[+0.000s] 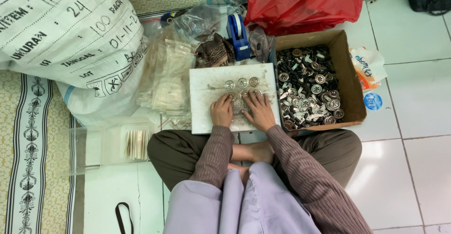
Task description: The person places small circular items into small plastic bags, then places the bags into a cardboard box.
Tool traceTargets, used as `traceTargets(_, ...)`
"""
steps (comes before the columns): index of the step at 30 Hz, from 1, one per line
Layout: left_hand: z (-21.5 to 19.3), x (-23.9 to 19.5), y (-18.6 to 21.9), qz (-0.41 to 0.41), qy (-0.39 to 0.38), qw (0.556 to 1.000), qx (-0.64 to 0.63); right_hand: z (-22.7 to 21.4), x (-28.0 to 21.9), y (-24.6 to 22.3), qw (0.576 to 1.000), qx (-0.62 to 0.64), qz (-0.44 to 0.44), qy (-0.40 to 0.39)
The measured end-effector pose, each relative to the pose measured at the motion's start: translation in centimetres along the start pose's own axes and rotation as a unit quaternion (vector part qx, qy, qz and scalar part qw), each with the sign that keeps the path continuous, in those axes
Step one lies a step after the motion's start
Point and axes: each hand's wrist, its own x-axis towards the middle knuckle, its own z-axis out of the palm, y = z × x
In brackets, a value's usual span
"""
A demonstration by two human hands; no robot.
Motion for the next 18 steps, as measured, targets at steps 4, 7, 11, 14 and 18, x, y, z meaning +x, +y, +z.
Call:
traceTargets(4, -1.0, 0.3, 1.1, 0.010, 0.001, 1.000, 0.007, 0.3, -0.1, 0.4, 1.000, 0.020, 0.011, 0.012)
traceTargets(7, 0.2, -0.1, 0.3, 0.031, 0.032, 0.999, 0.014, 1.0, -0.2, 0.7, 1.000, 0.013, 0.025, 0.000)
traceTargets(11, 1.8, -0.4, -0.7, 0.048, 0.022, 0.998, 0.042, 1.3, -0.2, 0.7, 0.999, 0.006, 0.035, -0.021)
traceTargets(14, 2.2, -0.6, -0.9, 0.033, 0.011, 0.998, 0.051, 1.4, -0.2, 0.8, 0.999, -0.001, 0.037, -0.033)
traceTargets(18, 1.9, -0.5, -0.9, 0.030, -0.003, 0.998, 0.053, 1.3, -0.2, 0.8, 0.997, -0.003, 0.047, -0.057)
